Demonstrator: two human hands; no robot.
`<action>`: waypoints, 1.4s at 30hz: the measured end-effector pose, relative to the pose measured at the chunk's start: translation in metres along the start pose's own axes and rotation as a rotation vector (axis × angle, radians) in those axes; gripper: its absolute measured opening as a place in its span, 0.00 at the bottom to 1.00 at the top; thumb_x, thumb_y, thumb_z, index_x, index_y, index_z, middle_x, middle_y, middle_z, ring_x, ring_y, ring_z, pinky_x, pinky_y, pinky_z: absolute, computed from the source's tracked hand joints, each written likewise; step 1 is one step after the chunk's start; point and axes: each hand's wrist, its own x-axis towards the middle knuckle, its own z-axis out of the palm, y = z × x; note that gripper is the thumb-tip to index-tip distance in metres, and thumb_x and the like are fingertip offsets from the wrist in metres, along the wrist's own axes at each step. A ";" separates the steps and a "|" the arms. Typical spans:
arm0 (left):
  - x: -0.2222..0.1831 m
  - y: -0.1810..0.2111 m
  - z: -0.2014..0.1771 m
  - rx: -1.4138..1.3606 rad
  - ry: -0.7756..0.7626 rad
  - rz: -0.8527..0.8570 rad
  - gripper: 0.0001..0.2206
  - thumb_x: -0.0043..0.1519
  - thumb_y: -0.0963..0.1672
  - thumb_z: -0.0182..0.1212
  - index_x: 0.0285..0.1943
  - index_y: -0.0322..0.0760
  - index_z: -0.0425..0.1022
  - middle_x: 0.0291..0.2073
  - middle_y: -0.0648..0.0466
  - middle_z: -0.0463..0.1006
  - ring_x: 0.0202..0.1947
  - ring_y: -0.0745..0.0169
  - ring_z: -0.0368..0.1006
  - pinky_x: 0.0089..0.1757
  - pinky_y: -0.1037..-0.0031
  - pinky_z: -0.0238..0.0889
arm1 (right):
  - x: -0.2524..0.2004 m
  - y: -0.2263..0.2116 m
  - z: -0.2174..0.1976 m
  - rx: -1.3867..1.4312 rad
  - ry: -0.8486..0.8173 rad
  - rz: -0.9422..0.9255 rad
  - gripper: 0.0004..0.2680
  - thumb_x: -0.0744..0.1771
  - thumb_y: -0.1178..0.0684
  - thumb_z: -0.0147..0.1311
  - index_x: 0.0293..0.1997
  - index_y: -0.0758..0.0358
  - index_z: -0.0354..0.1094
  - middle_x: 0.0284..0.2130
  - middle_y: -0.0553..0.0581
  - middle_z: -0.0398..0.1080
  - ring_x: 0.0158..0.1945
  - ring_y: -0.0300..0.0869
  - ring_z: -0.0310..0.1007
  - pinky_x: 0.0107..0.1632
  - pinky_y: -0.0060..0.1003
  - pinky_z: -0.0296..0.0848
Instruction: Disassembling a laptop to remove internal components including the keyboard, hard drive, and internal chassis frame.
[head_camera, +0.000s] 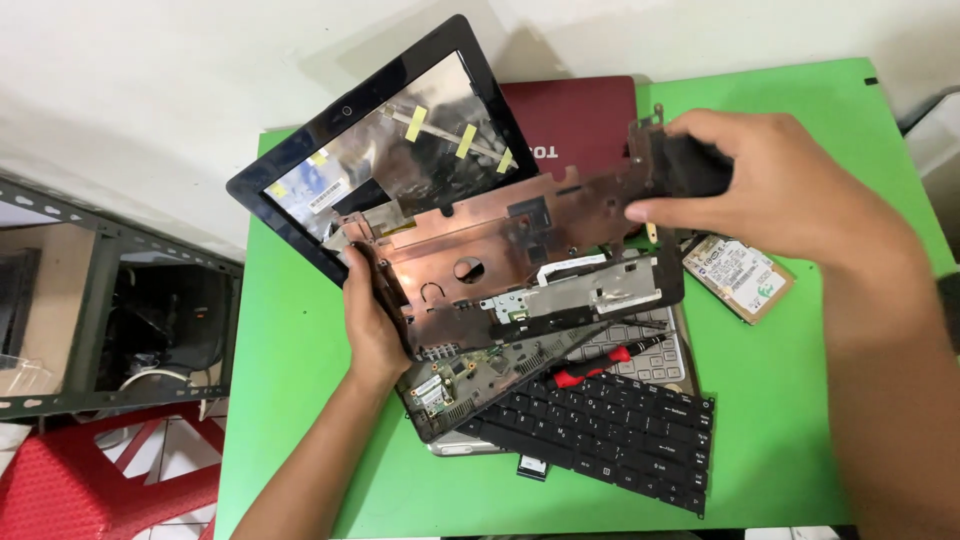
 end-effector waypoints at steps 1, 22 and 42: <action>0.002 -0.004 -0.008 0.002 0.001 0.002 0.29 0.68 0.56 0.42 0.66 0.32 0.70 0.54 0.44 0.79 0.53 0.52 0.77 0.49 0.64 0.73 | 0.002 0.007 0.004 0.002 0.000 -0.002 0.15 0.60 0.45 0.69 0.49 0.51 0.76 0.29 0.49 0.74 0.33 0.37 0.64 0.38 0.33 0.60; 0.006 -0.005 -0.007 0.061 -0.013 0.130 0.04 0.63 0.43 0.65 0.38 0.41 0.74 0.26 0.58 0.76 0.27 0.65 0.74 0.31 0.71 0.68 | 0.004 0.017 0.016 0.446 0.215 -0.140 0.08 0.69 0.58 0.62 0.53 0.59 0.71 0.43 0.51 0.72 0.48 0.34 0.69 0.56 0.28 0.70; 0.006 0.013 0.004 -0.058 0.178 0.182 0.14 0.63 0.44 0.64 0.28 0.46 0.61 0.18 0.66 0.59 0.20 0.77 0.54 0.24 0.77 0.51 | -0.053 0.077 0.124 0.027 0.455 -0.644 0.05 0.66 0.62 0.61 0.45 0.68 0.75 0.40 0.62 0.76 0.43 0.47 0.74 0.53 0.45 0.74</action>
